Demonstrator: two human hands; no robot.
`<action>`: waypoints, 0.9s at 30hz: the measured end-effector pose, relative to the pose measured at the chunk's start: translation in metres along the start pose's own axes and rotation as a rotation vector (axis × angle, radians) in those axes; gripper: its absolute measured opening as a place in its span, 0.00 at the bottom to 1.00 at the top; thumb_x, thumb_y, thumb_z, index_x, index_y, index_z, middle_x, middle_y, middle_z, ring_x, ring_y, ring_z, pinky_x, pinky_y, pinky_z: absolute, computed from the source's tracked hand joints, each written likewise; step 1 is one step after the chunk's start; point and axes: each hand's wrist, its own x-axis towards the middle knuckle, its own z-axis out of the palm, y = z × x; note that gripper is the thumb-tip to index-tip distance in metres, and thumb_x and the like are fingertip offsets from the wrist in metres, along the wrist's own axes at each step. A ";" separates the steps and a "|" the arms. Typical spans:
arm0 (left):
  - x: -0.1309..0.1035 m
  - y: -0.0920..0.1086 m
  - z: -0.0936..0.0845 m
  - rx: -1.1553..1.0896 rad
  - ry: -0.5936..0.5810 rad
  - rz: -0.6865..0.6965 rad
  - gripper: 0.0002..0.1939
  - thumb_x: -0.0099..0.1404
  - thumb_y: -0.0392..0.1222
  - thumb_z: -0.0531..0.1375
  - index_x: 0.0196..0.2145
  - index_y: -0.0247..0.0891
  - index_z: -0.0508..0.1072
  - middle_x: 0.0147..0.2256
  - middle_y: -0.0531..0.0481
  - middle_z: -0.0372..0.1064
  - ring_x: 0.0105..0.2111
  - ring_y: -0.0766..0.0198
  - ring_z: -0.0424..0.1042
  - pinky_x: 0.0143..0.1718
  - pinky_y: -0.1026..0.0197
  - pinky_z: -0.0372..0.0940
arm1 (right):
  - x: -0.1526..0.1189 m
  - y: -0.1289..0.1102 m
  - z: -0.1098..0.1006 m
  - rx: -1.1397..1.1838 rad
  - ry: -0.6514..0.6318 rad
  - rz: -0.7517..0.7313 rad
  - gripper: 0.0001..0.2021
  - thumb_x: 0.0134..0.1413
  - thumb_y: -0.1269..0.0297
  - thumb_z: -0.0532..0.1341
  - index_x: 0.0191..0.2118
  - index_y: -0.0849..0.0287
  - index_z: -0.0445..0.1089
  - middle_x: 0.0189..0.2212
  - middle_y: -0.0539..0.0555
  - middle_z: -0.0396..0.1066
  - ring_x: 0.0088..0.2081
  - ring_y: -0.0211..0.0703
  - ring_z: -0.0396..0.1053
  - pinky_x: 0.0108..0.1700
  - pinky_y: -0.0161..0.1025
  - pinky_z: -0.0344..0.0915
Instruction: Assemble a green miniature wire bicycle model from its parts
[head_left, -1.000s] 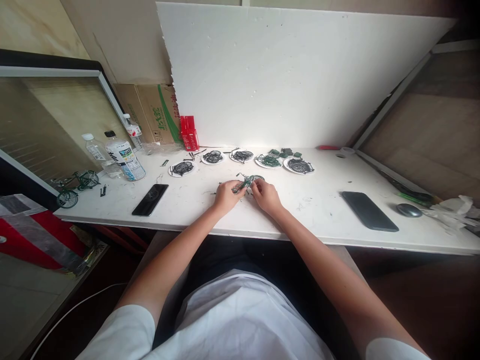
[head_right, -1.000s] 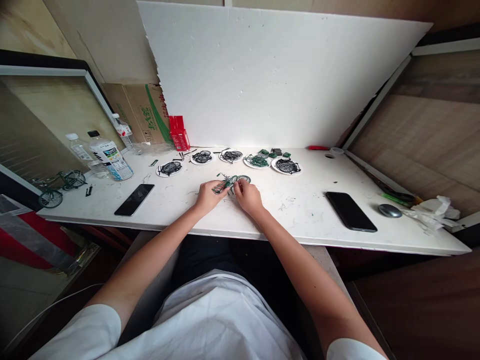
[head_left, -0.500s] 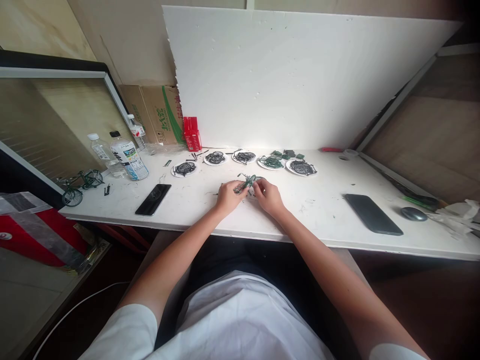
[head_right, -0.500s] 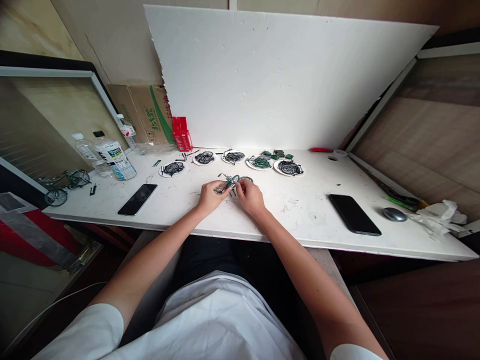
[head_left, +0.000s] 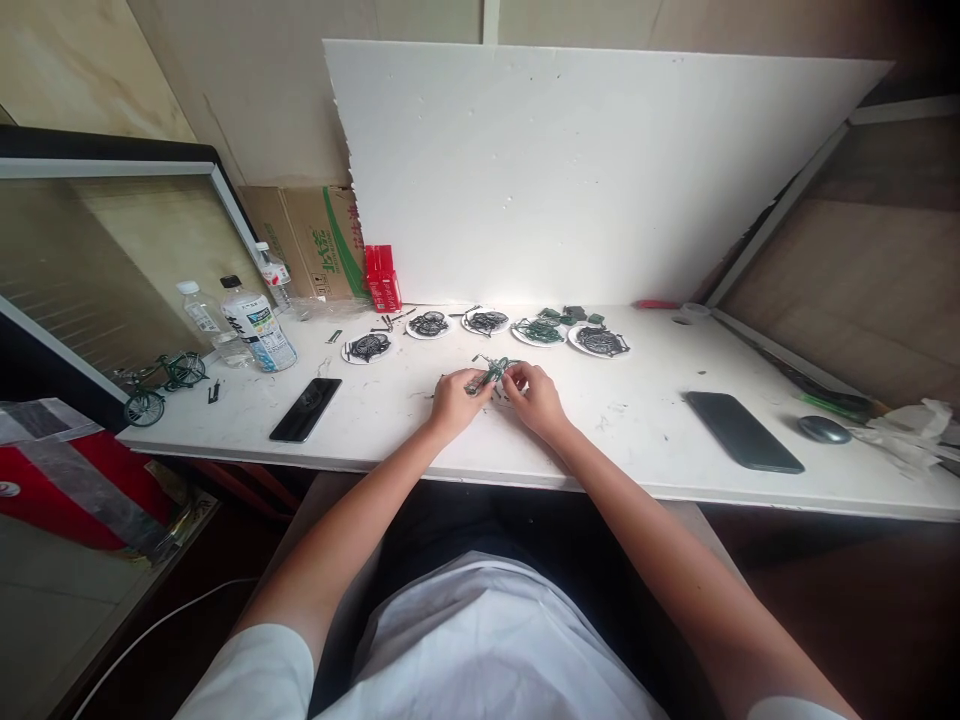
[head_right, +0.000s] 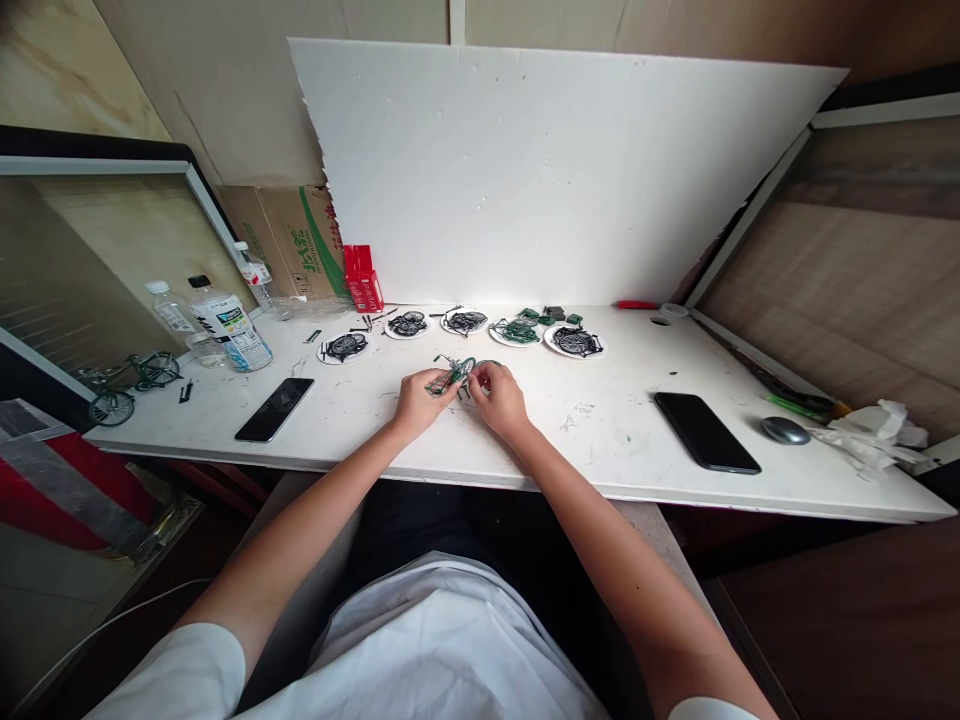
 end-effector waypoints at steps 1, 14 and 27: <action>0.000 0.000 0.000 0.005 -0.004 -0.001 0.04 0.68 0.38 0.68 0.41 0.38 0.84 0.39 0.45 0.84 0.37 0.59 0.81 0.42 0.60 0.73 | 0.000 0.000 0.000 -0.001 -0.003 0.003 0.12 0.70 0.53 0.57 0.40 0.54 0.71 0.37 0.58 0.77 0.40 0.52 0.71 0.43 0.45 0.65; 0.000 -0.002 0.000 0.005 -0.002 -0.025 0.04 0.68 0.38 0.68 0.41 0.40 0.83 0.39 0.47 0.84 0.37 0.59 0.81 0.42 0.59 0.73 | 0.000 -0.001 0.001 0.018 0.007 0.003 0.09 0.67 0.55 0.60 0.41 0.54 0.72 0.39 0.57 0.78 0.40 0.52 0.72 0.44 0.47 0.65; 0.000 0.000 0.000 0.004 -0.005 -0.020 0.04 0.69 0.40 0.68 0.40 0.39 0.84 0.39 0.46 0.84 0.36 0.60 0.81 0.41 0.60 0.73 | 0.001 -0.002 -0.001 -0.001 -0.009 0.032 0.12 0.69 0.52 0.58 0.39 0.54 0.71 0.37 0.57 0.77 0.40 0.51 0.71 0.43 0.45 0.64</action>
